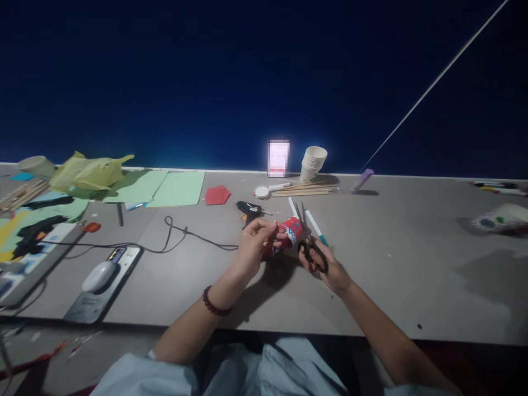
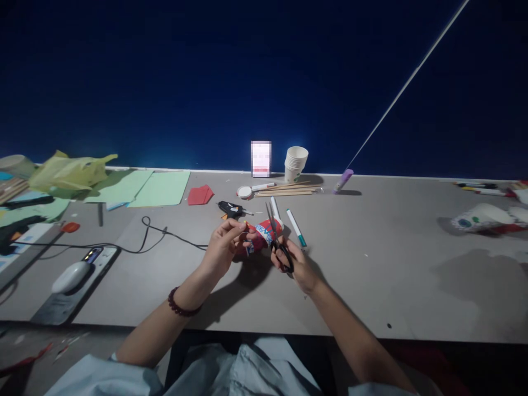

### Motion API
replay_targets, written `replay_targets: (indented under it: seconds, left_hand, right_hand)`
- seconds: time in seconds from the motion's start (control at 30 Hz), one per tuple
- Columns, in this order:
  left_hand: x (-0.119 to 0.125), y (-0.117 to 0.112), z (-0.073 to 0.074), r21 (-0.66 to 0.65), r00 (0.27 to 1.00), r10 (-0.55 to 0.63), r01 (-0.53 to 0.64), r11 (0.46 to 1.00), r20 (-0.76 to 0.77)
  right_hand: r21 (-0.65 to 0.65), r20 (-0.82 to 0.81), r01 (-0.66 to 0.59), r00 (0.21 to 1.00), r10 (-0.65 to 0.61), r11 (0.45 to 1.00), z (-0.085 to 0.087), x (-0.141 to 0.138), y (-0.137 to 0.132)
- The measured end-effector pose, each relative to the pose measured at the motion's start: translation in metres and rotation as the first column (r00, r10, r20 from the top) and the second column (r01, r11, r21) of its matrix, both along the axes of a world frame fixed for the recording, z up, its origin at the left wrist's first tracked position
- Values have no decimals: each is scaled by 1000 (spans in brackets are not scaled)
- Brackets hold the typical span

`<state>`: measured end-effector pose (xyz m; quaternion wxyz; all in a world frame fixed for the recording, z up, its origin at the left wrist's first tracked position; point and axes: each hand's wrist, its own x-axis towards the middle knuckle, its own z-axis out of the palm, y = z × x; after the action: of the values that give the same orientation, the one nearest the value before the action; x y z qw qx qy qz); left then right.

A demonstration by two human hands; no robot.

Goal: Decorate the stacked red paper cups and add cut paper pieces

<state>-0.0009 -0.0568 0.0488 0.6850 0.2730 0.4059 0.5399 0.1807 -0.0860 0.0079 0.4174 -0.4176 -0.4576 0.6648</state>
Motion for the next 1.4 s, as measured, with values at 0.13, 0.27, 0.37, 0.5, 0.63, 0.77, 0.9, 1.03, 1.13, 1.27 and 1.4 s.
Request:
replay_targets:
  seconds: [0.13,0.27,0.37,0.5,0.63,0.77,0.9,1.03,1.13,1.27,1.4]
  left_hand:
    - [-1,0,-1,19,999,3,-4,1000,37]
    - [-2,3,-4,27,997,-3,1,1000,74]
    - [-3,5,-5,19,996,-25,23,1000,89]
    - [-3,4,-7,29,994,-78,76,997,82]
    - [-5,1,-7,169,990,-69,89,982,-126]
    - [-12,1,-5,508,782,218,143,849,-584]
    - [-17,8,-13,536,521,354,251,806,-777]
    - [-13,12,-25,440,480,271,284,852,-834]
    - [-10,11,-29,389,529,193,287,876,-826]
    - [-10,11,-27,327,494,140,315,891,-858]
    - [-12,16,-30,348,562,144,274,896,-814]
  right_hand:
    - [42,81,181,980,-184,983,-3,3,5]
    - [156,230,392,878,-419,907,-13,17,19]
    - [241,308,486,782,-541,840,-22,34,32]
    - [356,480,548,588,-651,757,-28,58,45]
    - [447,700,450,362,-616,773,-27,74,50]
    - [441,816,379,209,-539,814,-28,79,51]
    - [481,825,269,182,-535,834,-37,83,52]
    - [504,802,253,218,-556,826,-47,90,57]
    - [475,799,281,260,-543,834,-54,95,62]
    - [486,790,275,268,-551,830,-59,98,66]
    - [495,785,275,265,-560,824,-58,97,65]
